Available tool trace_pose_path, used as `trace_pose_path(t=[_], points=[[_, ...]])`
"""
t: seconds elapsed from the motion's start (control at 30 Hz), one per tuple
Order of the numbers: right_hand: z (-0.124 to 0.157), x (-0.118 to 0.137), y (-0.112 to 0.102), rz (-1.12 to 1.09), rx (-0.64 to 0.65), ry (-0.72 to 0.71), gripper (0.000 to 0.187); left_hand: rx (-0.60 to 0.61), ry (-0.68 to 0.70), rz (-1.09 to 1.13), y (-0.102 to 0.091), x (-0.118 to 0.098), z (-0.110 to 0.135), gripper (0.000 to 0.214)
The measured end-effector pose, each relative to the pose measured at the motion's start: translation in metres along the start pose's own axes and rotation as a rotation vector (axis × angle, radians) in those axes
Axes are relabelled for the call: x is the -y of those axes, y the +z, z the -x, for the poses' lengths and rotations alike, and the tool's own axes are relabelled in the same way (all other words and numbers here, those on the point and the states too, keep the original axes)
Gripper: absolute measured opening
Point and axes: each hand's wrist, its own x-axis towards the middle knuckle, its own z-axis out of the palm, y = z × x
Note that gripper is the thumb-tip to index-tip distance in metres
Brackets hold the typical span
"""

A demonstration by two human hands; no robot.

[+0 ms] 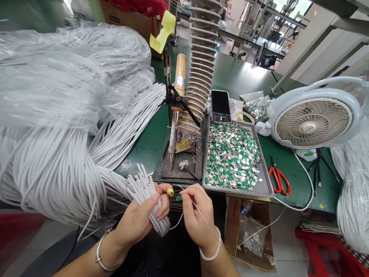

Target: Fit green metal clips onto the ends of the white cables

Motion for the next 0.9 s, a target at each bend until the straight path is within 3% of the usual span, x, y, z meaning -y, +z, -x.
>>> trace_pose_path(t=[0.33,0.7,0.9], points=[[0.0,-0.0002,-0.0011,-0.007,0.005,-0.005,0.013,-0.142,-0.088,-0.113,0.0034,-0.0005,-0.0006,0.024],[0.0015,-0.0007,-0.0012,0.004,0.013,-0.015,0.013,-0.045,0.023,-0.089,0.0014,-0.0006,-0.0001,0.017],[-0.003,0.0049,-0.0023,0.047,0.077,-0.087,0.014,-0.034,0.015,-0.308,-0.0002,-0.0077,0.0004,0.016]])
